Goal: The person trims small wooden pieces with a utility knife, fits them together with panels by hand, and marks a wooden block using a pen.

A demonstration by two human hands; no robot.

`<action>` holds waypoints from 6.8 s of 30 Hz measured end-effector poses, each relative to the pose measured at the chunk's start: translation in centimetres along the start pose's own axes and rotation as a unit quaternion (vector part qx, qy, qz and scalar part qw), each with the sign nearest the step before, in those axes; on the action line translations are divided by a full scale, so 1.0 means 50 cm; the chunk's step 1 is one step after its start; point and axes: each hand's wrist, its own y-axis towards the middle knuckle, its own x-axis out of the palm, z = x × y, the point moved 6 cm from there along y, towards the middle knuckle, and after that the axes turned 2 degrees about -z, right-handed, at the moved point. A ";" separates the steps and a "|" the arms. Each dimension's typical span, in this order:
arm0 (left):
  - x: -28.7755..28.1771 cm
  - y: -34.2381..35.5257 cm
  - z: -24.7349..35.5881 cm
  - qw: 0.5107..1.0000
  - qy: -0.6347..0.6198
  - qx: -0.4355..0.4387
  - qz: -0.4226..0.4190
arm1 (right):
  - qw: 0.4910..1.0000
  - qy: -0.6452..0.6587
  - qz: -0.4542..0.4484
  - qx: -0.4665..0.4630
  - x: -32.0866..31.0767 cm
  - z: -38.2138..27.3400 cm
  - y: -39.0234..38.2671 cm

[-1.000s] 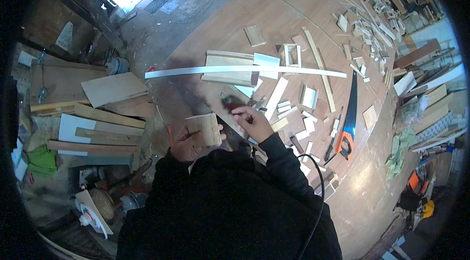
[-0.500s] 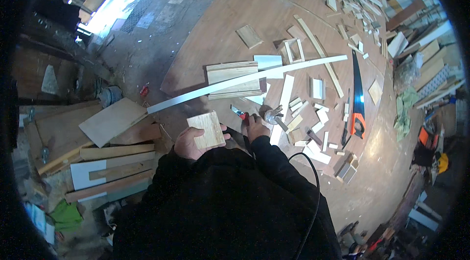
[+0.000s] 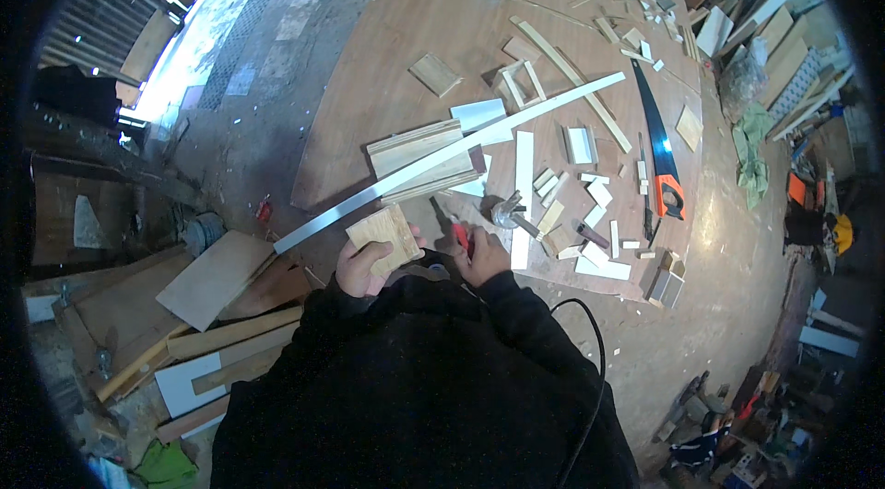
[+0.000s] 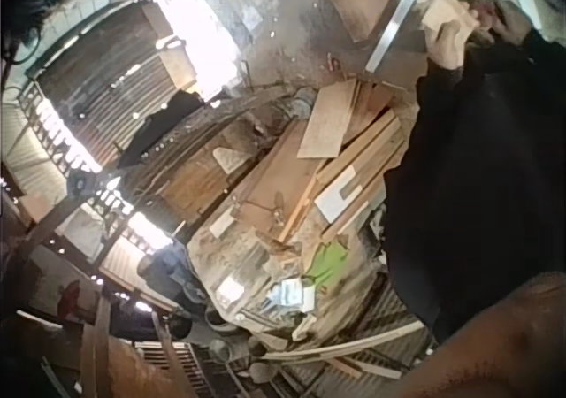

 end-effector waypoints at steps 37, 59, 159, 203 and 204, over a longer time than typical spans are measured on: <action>0.422 -0.028 -0.137 0.712 0.578 0.390 0.079 | 0.956 0.107 0.132 -0.238 -0.644 -0.063 -0.254; 0.506 -0.040 -0.243 0.752 0.538 0.374 0.076 | 0.954 0.100 0.175 -0.223 -0.728 0.066 -0.307; 0.161 -0.039 0.151 0.819 0.508 0.261 0.043 | 0.962 0.196 0.163 -0.094 -0.502 -0.331 -0.045; 0.353 -0.096 -0.158 0.584 0.660 0.434 0.185 | 0.952 0.189 0.021 -0.238 -0.585 -0.045 -0.179; 0.355 -0.097 -0.157 0.566 0.668 0.446 0.185 | 0.953 0.188 0.029 -0.237 -0.583 -0.045 -0.180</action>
